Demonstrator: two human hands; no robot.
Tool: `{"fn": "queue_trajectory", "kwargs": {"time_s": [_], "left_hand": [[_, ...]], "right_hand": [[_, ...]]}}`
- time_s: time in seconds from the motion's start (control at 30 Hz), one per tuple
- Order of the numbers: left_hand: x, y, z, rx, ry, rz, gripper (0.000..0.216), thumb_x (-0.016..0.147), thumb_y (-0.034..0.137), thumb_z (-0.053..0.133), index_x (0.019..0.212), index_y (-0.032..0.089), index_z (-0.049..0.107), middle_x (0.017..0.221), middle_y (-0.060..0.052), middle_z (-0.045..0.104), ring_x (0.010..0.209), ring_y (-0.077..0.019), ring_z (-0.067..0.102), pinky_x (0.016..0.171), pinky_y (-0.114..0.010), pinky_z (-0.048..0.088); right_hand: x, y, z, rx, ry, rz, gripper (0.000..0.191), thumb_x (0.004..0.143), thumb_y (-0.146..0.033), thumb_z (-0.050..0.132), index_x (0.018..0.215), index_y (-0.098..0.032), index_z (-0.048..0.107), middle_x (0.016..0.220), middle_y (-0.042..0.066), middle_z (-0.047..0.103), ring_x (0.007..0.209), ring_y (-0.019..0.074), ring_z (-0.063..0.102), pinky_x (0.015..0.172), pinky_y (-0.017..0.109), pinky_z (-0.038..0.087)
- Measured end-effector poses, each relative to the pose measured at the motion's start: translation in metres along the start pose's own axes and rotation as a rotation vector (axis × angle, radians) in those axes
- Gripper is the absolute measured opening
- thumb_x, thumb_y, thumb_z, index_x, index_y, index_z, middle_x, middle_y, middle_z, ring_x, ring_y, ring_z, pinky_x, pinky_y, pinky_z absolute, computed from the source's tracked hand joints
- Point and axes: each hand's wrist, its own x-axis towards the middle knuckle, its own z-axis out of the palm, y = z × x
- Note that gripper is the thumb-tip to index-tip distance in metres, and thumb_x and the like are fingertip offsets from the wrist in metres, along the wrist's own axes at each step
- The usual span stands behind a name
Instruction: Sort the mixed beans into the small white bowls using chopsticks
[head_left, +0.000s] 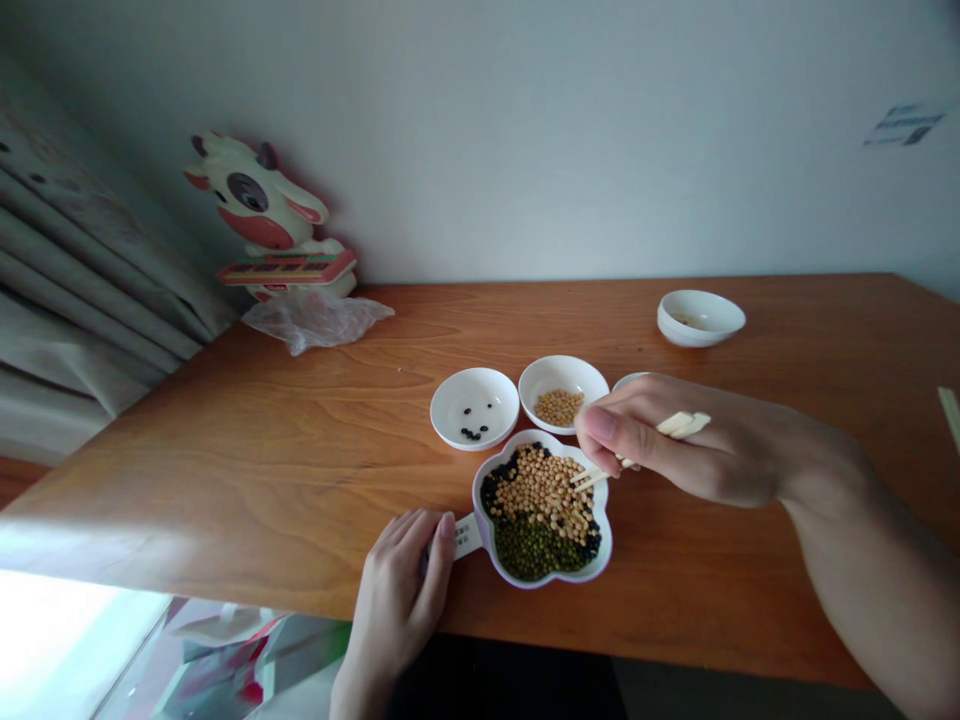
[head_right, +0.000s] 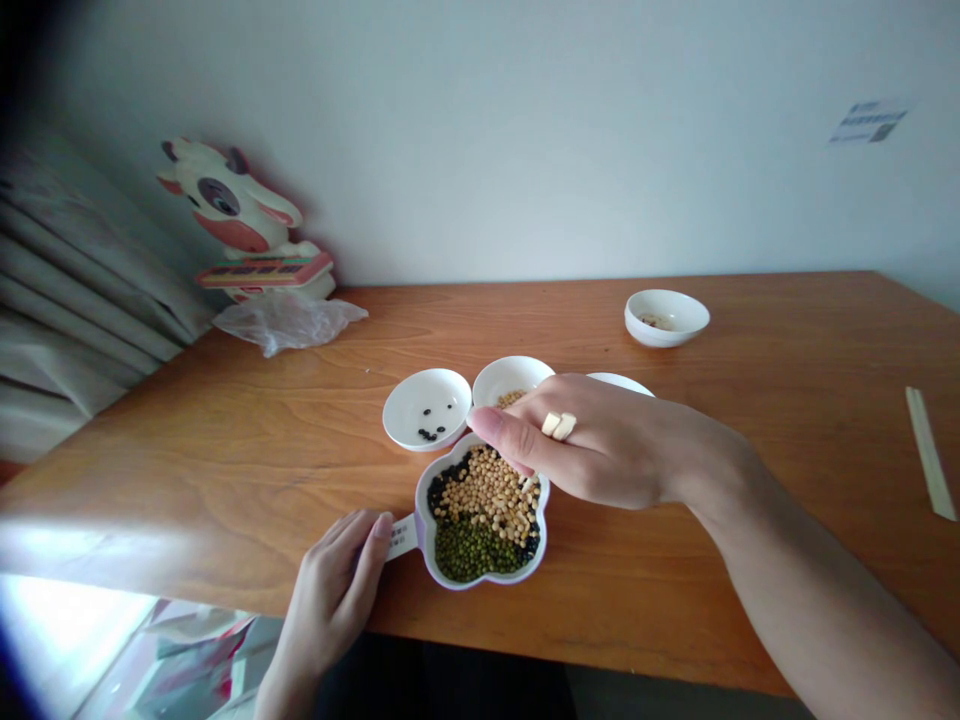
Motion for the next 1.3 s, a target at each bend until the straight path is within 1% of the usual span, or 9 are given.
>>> {"fn": "queue_trajectory", "kwargs": {"time_s": [0.2,0.43,0.57,0.77,0.97,1.13,1.3], "left_hand": [[-0.0005,-0.0011,0.0005,0.008,-0.007,0.002,0.034,0.116,0.034,0.047,0.086,0.024,0.059,0.081,-0.002,0.066,0.075,-0.0196,0.064,0.074,-0.031,0.047],[-0.0004,0.0001,0.0002,0.010,-0.006,0.003,0.034,0.116,0.035,0.047,0.086,0.024,0.059,0.080,-0.002,0.066,0.075,-0.0202,0.064,0.073,-0.031,0.047],[-0.0004,0.0011,-0.0008,0.007,-0.012,0.001,0.034,0.116,0.034,0.047,0.086,0.024,0.058,0.080,-0.002,0.066,0.075,-0.0200,0.064,0.073,-0.031,0.047],[-0.0010,0.0001,0.0002,-0.001,-0.022,-0.009,0.034,0.117,0.035,0.046,0.087,0.023,0.058,0.082,-0.003,0.066,0.077,-0.0201,0.063,0.075,-0.033,0.047],[-0.0001,0.0011,0.0013,0.002,-0.021,-0.006,0.035,0.117,0.035,0.045,0.087,0.023,0.058,0.082,-0.002,0.065,0.076,-0.0196,0.062,0.075,-0.033,0.046],[0.0001,0.0029,0.0008,0.006,-0.032,-0.015,0.034,0.117,0.033,0.045,0.087,0.023,0.057,0.083,-0.003,0.066,0.078,-0.0196,0.062,0.077,-0.033,0.045],[0.0012,0.0051,0.0013,0.003,-0.033,-0.013,0.034,0.117,0.032,0.045,0.086,0.023,0.055,0.083,-0.003,0.066,0.078,-0.0203,0.061,0.076,-0.034,0.045]], "right_hand": [[0.0026,0.0006,0.0012,0.019,-0.007,-0.007,0.060,0.114,-0.064,0.035,0.080,-0.021,0.060,0.069,-0.002,0.055,0.062,0.0139,0.048,0.063,0.033,0.034],[0.0025,0.0015,0.0028,0.063,0.014,-0.026,0.057,0.114,-0.061,0.039,0.079,-0.021,0.060,0.068,-0.002,0.057,0.061,0.0131,0.049,0.061,0.030,0.037],[0.0031,0.0024,0.0031,0.072,0.026,-0.035,0.059,0.114,-0.061,0.038,0.079,-0.021,0.062,0.069,0.000,0.061,0.061,0.0143,0.052,0.062,0.031,0.039],[0.0019,0.0025,0.0030,0.076,0.048,-0.018,0.059,0.114,-0.062,0.038,0.079,-0.021,0.064,0.069,0.000,0.062,0.061,0.0140,0.053,0.061,0.031,0.038],[0.0039,0.0024,0.0031,0.050,0.057,-0.058,0.060,0.115,-0.061,0.033,0.080,-0.021,0.061,0.071,0.000,0.061,0.062,0.0139,0.051,0.061,0.032,0.037],[0.0000,0.0026,-0.0012,0.027,0.078,-0.095,0.056,0.114,-0.060,0.036,0.080,-0.022,0.059,0.072,0.000,0.059,0.064,0.0151,0.050,0.063,0.032,0.038],[-0.0052,0.0046,-0.0042,0.040,0.089,-0.093,0.054,0.114,-0.060,0.036,0.082,-0.023,0.060,0.072,0.000,0.056,0.064,0.0167,0.047,0.062,0.034,0.038]]}}
